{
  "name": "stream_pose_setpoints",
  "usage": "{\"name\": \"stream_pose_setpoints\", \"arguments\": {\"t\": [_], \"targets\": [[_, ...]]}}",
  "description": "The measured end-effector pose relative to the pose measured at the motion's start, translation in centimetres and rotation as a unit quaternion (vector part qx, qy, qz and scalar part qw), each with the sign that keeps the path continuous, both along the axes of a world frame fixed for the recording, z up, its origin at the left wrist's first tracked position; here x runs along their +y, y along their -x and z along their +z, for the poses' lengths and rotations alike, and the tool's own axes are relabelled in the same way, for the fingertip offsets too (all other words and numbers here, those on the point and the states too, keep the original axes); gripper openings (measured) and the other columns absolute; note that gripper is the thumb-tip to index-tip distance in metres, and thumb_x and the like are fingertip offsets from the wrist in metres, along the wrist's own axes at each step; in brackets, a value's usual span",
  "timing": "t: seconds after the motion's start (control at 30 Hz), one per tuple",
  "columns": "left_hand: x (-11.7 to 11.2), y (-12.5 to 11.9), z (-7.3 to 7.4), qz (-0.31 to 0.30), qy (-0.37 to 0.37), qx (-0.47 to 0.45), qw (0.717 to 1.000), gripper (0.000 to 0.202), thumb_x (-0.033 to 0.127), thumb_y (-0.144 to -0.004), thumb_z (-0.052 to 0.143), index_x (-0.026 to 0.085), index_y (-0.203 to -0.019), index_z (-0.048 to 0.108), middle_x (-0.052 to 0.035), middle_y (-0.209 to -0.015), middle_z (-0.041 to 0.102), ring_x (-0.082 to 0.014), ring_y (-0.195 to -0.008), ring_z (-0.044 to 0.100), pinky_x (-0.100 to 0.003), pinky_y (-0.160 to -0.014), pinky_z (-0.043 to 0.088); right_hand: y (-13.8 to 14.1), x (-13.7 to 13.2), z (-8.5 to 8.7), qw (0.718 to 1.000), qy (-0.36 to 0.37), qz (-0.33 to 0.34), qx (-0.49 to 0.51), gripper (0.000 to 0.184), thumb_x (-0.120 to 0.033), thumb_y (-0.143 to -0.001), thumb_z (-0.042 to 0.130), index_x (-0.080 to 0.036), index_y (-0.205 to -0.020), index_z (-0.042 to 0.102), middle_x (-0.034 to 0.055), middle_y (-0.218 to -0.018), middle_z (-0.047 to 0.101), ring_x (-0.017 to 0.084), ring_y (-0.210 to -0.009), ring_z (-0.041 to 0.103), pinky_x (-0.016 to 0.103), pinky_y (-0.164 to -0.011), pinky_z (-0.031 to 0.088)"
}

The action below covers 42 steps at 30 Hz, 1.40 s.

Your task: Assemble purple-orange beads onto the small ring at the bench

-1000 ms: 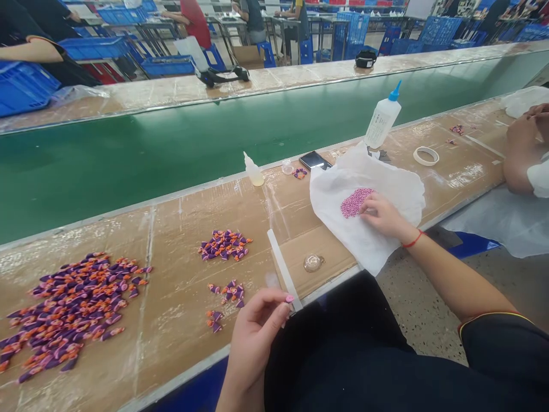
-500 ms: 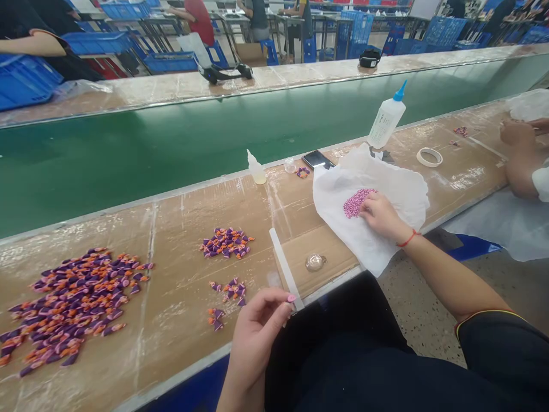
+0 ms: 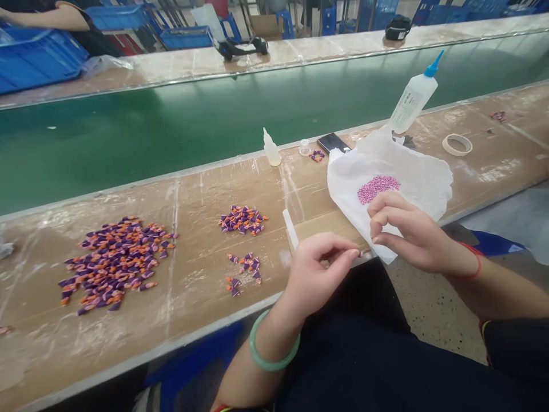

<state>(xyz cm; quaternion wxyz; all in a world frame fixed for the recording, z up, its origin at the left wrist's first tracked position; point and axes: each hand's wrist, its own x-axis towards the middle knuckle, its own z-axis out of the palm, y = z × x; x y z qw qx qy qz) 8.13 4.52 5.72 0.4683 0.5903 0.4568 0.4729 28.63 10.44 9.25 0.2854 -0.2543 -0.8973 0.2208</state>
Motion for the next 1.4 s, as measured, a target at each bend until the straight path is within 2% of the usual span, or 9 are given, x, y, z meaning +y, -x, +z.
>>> {"name": "stream_pose_setpoints", "arguments": {"t": [0.23,0.6,0.73,0.87,1.03,1.13,1.23,1.3,1.4], "targets": [[0.0,-1.0,0.3,-0.004,-0.014,-0.035,0.999,0.012,0.021,-0.087,0.065,0.017,-0.081,0.075,-0.0053,-0.075,0.074,-0.0166,-0.068,0.064,-0.027,-0.063,0.05,1.0,-0.8,1.4,0.994,-0.099,0.012,-0.048,0.014,-0.011,-0.094,0.05,-0.022,-0.086,0.051,0.0051,-0.088,0.053,0.02,-0.085,0.049,0.036,-0.074,0.043],[0.1,-1.3,0.1,-0.007,0.003,-0.063,0.998,0.016,0.023,-0.087,0.063,0.016,-0.073,0.069,-0.0028,-0.068,0.067,-0.0129,-0.061,0.056,-0.024,-0.058,0.044,1.5,-1.0,2.3,0.991,-0.108,0.022,-0.082,0.016,-0.01,-0.093,0.049,-0.021,-0.083,0.054,0.006,-0.082,0.055,0.02,-0.079,0.047,0.036,-0.069,0.044],[-0.1,-1.7,-0.1,0.029,0.032,-0.095,0.995,0.019,0.028,-0.083,0.066,0.016,-0.069,0.064,-0.0011,-0.064,0.062,-0.0112,-0.058,0.052,-0.023,-0.055,0.043,1.8,-1.1,1.9,0.997,-0.07,0.005,-0.034,0.015,-0.012,-0.094,0.054,-0.022,-0.082,0.052,0.003,-0.076,0.057,0.018,-0.074,0.051,0.034,-0.069,0.045],[-0.3,-1.7,0.1,0.034,0.022,-0.111,0.993,0.016,0.024,-0.082,0.064,0.016,-0.068,0.062,-0.0012,-0.064,0.061,-0.011,-0.058,0.053,-0.022,-0.054,0.043,1.8,-1.5,2.1,0.998,0.054,-0.016,-0.002,0.008,-0.017,-0.094,0.058,-0.022,-0.088,0.056,0.0004,-0.079,0.063,0.014,-0.072,0.058,0.028,-0.066,0.047],[-0.4,-1.1,0.7,0.05,-0.126,0.022,0.991,0.014,0.014,-0.082,0.06,0.017,-0.069,0.061,0.001,-0.061,0.059,-0.0091,-0.054,0.051,-0.021,-0.051,0.041,1.5,-1.6,3.3,0.99,0.134,-0.022,-0.029,0.012,-0.015,-0.091,0.055,-0.021,-0.082,0.059,-0.0017,-0.075,0.065,0.012,-0.067,0.06,0.026,-0.063,0.046],[-0.2,-0.3,1.0,0.091,-0.324,0.169,0.926,0.014,0.008,-0.081,0.062,0.017,-0.071,0.06,0.0017,-0.059,0.058,-0.0094,-0.053,0.05,-0.022,-0.052,0.043,1.5,-1.4,4.1,0.971,0.228,-0.011,-0.065,0.011,-0.018,-0.088,0.056,-0.019,-0.078,0.059,-0.0019,-0.071,0.065,0.011,-0.065,0.059,0.025,-0.062,0.045],[0.1,0.9,1.8,0.054,-0.493,0.288,0.819,0.008,0.009,-0.084,0.063,0.016,-0.08,0.064,-0.0006,-0.062,0.063,-0.0121,-0.056,0.055,-0.026,-0.053,0.046,1.7,-1.2,4.5,0.904,0.421,0.001,-0.072,0.018,-0.026,-0.092,0.053,-0.019,-0.077,0.059,-0.0008,-0.07,0.069,0.012,-0.066,0.063,0.024,-0.063,0.048],[0.4,1.9,2.7,0.003,-0.555,0.34,0.76,0.006,0.012,-0.088,0.062,0.015,-0.085,0.066,-0.0012,-0.064,0.066,-0.0129,-0.057,0.057,-0.027,-0.052,0.047,1.8,-1.1,4.4,0.85,0.524,0.008,-0.065,0.02,-0.029,-0.093,0.053,-0.018,-0.076,0.058,-0.0003,-0.069,0.07,0.013,-0.067,0.065,0.023,-0.063,0.049],[0.8,3.0,4.1,-0.048,-0.59,0.393,0.704,0.013,0.011,-0.092,0.057,0.012,-0.088,0.07,-0.0026,-0.068,0.069,-0.0137,-0.059,0.059,-0.028,-0.052,0.049,2.1,-1.2,4.0,0.806,0.591,0.015,-0.032,0.02,-0.026,-0.093,0.053,-0.018,-0.075,0.057,-0.0004,-0.067,0.07,0.012,-0.065,0.066,0.023,-0.064,0.051]]}}
